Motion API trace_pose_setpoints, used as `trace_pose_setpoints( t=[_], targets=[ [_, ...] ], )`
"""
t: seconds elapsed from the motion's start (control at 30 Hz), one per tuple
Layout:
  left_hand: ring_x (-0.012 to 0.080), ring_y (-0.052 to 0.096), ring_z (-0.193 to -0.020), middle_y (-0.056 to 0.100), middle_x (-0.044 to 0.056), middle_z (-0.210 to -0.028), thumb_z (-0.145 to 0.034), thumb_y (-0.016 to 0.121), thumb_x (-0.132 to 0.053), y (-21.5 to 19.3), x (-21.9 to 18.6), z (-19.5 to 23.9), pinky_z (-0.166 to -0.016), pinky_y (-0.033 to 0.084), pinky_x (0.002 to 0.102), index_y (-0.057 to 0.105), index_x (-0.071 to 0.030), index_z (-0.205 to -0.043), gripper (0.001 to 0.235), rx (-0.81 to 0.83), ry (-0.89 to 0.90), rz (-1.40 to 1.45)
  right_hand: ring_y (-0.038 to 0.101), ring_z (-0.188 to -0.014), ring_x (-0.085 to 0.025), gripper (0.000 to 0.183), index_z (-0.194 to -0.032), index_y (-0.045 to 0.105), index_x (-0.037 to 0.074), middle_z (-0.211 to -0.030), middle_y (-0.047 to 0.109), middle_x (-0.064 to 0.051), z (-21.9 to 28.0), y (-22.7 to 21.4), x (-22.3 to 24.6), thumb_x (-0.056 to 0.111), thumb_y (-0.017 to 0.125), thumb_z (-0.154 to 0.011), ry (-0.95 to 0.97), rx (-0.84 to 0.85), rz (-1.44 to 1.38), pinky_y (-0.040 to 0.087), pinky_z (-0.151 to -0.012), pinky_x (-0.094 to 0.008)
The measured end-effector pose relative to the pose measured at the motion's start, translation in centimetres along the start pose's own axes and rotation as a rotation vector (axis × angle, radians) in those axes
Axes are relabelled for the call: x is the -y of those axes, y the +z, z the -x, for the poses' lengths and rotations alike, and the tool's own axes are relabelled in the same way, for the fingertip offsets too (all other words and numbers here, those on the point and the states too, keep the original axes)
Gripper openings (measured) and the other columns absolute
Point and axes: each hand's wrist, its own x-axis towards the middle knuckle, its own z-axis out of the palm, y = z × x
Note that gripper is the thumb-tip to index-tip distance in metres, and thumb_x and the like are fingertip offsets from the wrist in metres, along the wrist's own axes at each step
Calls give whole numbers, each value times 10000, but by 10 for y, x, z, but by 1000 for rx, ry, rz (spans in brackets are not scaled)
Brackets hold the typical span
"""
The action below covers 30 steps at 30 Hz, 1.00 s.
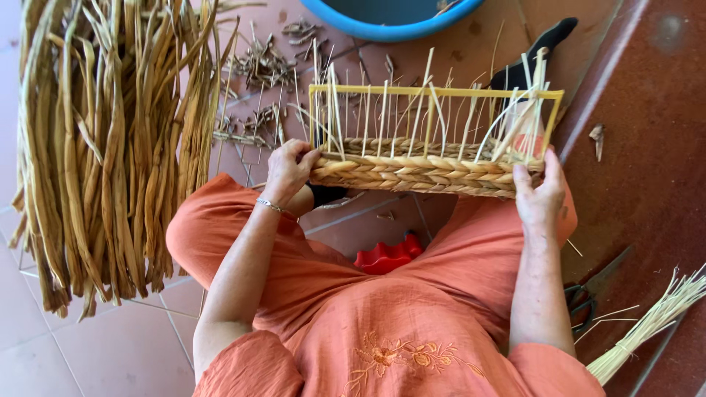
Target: The person weaves a rectangular basket by hand, interlacing dried plant strips through a vertical frame. They occasionally use scissors to trim excess material and continue weaving around the basket's sides.
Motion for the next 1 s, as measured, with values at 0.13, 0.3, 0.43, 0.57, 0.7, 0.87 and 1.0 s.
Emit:
trace_pose_setpoints(
  t=[0.13,0.3,0.43,0.57,0.7,0.87,1.0],
  targets=[
    [324,703,-833,726,143,-884,-905,756,-231,-8,-13,2,-767,546,424,748,-41,-906,190,-49,55,-125,612,-1280,-273,479,-1386,635,13,-1387,647,-165,-9,7,-8,123,792,-946,80,28,-129,492,-1071,-393],
    [333,697,-813,717,150,-870,-908,758,-232,-26,-40,8,-745,539,432,741,-33,-899,200,-80,58,-145,599,-1280,-251,512,-1410,619,29,-1387,650,-142,-27,6,2,149,801,-947,86,1,-291,457,-1122,-393],
    [346,684,-790,697,163,-857,-914,746,-214,-27,-58,35,-723,531,447,718,-15,-869,206,-135,107,-123,538,-1327,-310,507,-1425,641,4,-1453,628,-186,-39,-4,7,107,828,-966,-121,-77,-70,402,-1157,-427],
    [356,674,-771,675,166,-819,-931,740,-208,-21,-59,45,-706,527,456,701,-7,-850,220,-143,118,-93,559,-1290,-289,488,-1399,665,55,-1398,623,-151,-55,2,7,150,830,-949,-28,-50,-113,436,-1132,-396],
    [375,671,-774,688,160,-820,-910,723,-212,-4,-47,55,-692,520,474,707,-22,-829,207,-117,54,-100,523,-1299,-296,459,-1358,677,72,-1444,597,-128,-52,16,-17,147,814,-926,-47,0,-84,459,-1099,-392],
    [392,661,-751,677,183,-810,-937,702,-249,13,-28,65,-669,511,492,670,-20,-833,254,-43,-42,-14,479,-1359,-354,454,-1388,650,25,-1507,567,-172,-55,33,-37,108,837,-983,-276,26,172,392,-1168,-477],
    [425,651,-779,660,219,-806,-963,683,-235,21,-23,59,-694,503,519,600,-5,-844,272,-3,18,-78,448,-1349,-366,462,-1353,613,4,-1485,562,-194,-58,33,-4,83,811,-944,-343,-22,370,375,-1138,-503]
  ],
)
